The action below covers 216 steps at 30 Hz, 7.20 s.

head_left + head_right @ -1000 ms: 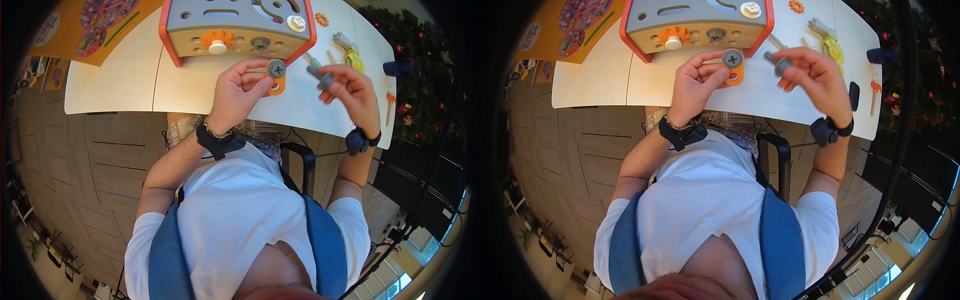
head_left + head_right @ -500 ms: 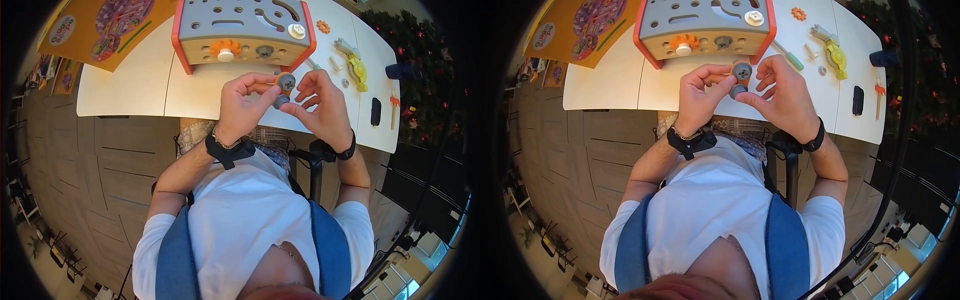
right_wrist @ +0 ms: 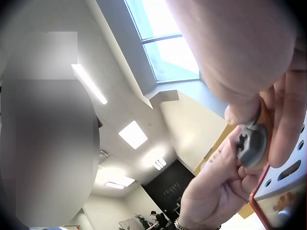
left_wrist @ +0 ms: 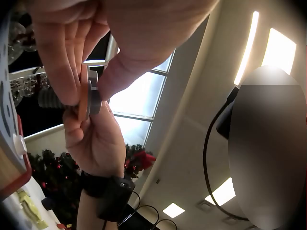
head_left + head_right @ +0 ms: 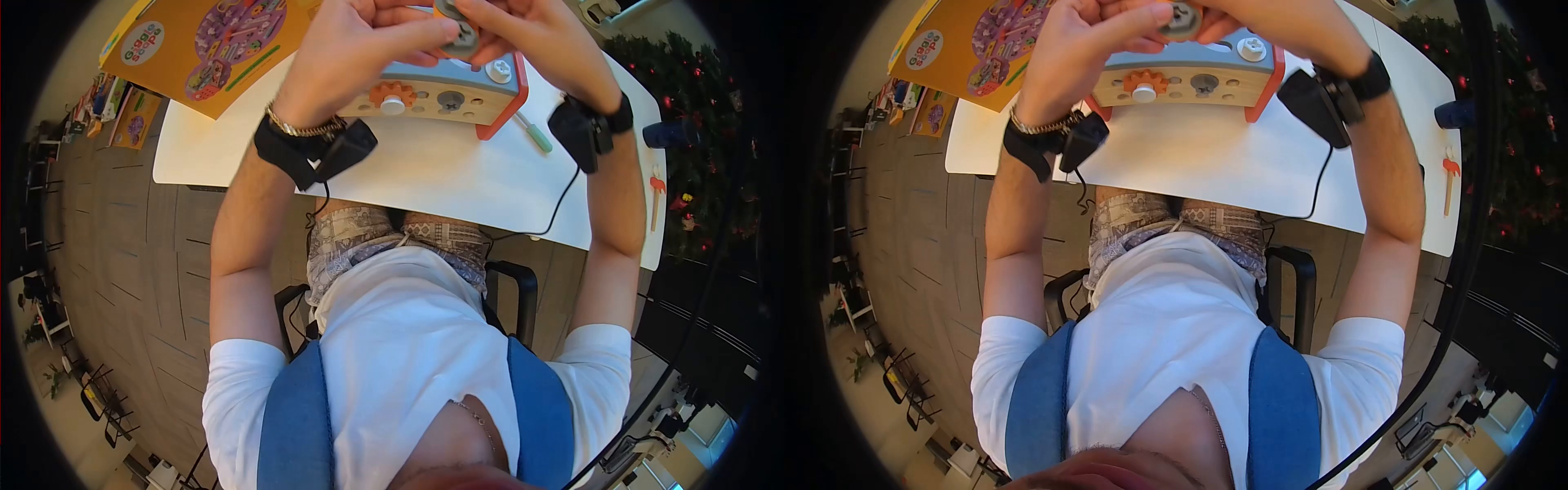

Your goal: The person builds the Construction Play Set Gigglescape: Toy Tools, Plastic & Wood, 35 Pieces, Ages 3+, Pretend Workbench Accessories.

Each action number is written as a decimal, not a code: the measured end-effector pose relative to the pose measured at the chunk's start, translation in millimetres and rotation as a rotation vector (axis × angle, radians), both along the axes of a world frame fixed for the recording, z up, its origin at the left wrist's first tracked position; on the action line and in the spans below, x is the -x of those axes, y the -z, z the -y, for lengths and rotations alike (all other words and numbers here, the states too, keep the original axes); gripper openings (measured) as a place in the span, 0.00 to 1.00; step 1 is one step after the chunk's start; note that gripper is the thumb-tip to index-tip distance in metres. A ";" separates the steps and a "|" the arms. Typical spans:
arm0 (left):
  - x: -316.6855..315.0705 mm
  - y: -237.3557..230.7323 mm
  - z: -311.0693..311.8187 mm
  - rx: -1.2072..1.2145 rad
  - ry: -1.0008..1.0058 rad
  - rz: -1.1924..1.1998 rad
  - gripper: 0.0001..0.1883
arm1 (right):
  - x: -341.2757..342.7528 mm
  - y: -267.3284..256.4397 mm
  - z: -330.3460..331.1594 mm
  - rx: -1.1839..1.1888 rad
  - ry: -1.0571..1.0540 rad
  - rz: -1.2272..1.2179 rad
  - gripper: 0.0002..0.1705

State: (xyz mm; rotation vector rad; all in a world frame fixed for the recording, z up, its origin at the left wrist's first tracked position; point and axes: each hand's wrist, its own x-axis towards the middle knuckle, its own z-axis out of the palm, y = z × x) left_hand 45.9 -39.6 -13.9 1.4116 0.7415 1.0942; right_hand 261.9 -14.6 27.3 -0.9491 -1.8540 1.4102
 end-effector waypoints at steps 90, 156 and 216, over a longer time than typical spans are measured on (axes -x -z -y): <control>17.3 -12.8 -76.0 -0.656 -0.263 -0.637 0.18 | 26.3 -124.3 -78.1 -1.134 -0.265 0.849 0.23; -3.2 -33.3 -77.7 -0.213 -0.061 -0.346 0.24 | 23.9 -128.8 -73.9 -0.679 -0.313 0.821 0.18; 3.5 -57.8 -72.7 -0.325 0.008 -0.332 0.15 | 17.6 -122.3 -60.5 -1.168 -0.372 0.671 0.09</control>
